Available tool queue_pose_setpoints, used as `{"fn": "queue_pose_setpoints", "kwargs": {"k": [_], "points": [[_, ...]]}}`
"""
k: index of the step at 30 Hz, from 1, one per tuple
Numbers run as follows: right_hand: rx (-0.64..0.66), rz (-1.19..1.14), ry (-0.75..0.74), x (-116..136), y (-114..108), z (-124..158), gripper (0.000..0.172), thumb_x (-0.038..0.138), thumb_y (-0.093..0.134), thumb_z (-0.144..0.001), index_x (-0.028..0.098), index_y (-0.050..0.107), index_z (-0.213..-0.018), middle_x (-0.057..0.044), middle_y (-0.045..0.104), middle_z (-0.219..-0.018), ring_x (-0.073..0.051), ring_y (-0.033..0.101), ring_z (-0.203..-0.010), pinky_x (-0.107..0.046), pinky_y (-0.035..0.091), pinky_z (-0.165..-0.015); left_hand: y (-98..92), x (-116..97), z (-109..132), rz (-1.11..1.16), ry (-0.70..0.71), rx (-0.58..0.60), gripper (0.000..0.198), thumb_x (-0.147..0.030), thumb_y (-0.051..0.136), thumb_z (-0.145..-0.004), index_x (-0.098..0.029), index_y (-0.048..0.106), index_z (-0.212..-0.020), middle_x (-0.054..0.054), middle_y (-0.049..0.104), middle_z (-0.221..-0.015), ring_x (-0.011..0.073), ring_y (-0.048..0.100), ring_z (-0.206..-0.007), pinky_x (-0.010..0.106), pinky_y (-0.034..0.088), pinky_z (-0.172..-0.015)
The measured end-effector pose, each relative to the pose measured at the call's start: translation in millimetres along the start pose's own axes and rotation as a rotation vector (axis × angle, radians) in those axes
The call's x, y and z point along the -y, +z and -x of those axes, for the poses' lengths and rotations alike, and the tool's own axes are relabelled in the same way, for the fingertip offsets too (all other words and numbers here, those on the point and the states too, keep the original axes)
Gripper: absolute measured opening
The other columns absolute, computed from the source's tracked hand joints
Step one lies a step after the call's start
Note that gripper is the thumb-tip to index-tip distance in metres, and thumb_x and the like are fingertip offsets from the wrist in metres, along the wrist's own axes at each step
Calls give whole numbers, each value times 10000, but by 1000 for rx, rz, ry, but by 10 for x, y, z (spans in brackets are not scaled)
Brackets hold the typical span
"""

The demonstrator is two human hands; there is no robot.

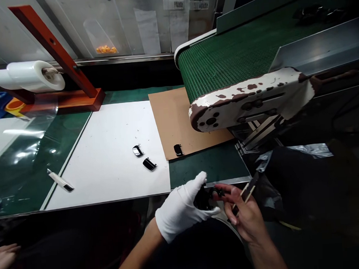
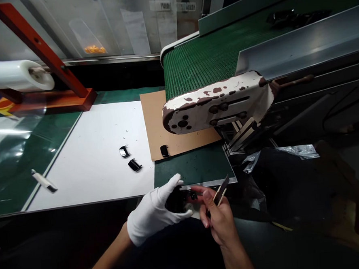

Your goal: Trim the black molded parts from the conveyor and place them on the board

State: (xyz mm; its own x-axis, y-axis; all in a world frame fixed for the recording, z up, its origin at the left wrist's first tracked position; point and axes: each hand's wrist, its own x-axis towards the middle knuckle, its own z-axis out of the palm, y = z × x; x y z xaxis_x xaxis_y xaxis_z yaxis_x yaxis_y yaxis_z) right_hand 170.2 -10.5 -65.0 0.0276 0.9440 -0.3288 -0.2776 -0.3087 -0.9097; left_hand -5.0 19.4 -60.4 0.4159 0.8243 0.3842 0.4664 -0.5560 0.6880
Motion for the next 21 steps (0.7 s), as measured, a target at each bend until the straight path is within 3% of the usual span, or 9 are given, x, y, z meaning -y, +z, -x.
{"fn": "queue_pose_setpoints", "kwargs": {"k": [4, 9, 14, 21], "points": [[49, 118, 36, 18, 67, -11, 411, 460, 736, -728, 156, 696, -1002, 83, 411, -342, -29, 316, -307, -184, 196, -364, -8, 52, 20, -95, 84, 7, 771, -402, 690, -775, -176, 279, -1387, 148, 653, -1132, 234, 677, -985, 319, 584, -820], [20, 177, 76, 15, 148, -47, 373, 440, 752, -707, 145, 713, -932, -4, 611, -501, -18, 324, -319, -188, 164, -353, -18, 76, 64, -250, 125, 15, 632, -367, 635, -832, -116, 350, -1338, 159, 677, -1078, 234, 679, -965, 336, 592, -818], [41, 185, 109, 72, 144, 0, 330, 404, 763, -693, 137, 732, -884, -17, 612, -458, -34, 353, -335, -184, 168, -360, 74, 82, 226, -313, 140, -141, 625, -348, 696, -776, -109, 430, -1289, 166, 689, -1087, 278, 680, -991, 363, 601, -825], [173, 122, 206, 106, 66, -17, 300, 374, 791, -623, 126, 738, -782, -45, 657, -510, -1, 267, -297, -185, 120, -340, 193, 60, 339, -335, 245, -278, 580, -321, 746, -729, -128, 494, -1215, 105, 723, -1026, 235, 685, -991, 334, 576, -902]]}}
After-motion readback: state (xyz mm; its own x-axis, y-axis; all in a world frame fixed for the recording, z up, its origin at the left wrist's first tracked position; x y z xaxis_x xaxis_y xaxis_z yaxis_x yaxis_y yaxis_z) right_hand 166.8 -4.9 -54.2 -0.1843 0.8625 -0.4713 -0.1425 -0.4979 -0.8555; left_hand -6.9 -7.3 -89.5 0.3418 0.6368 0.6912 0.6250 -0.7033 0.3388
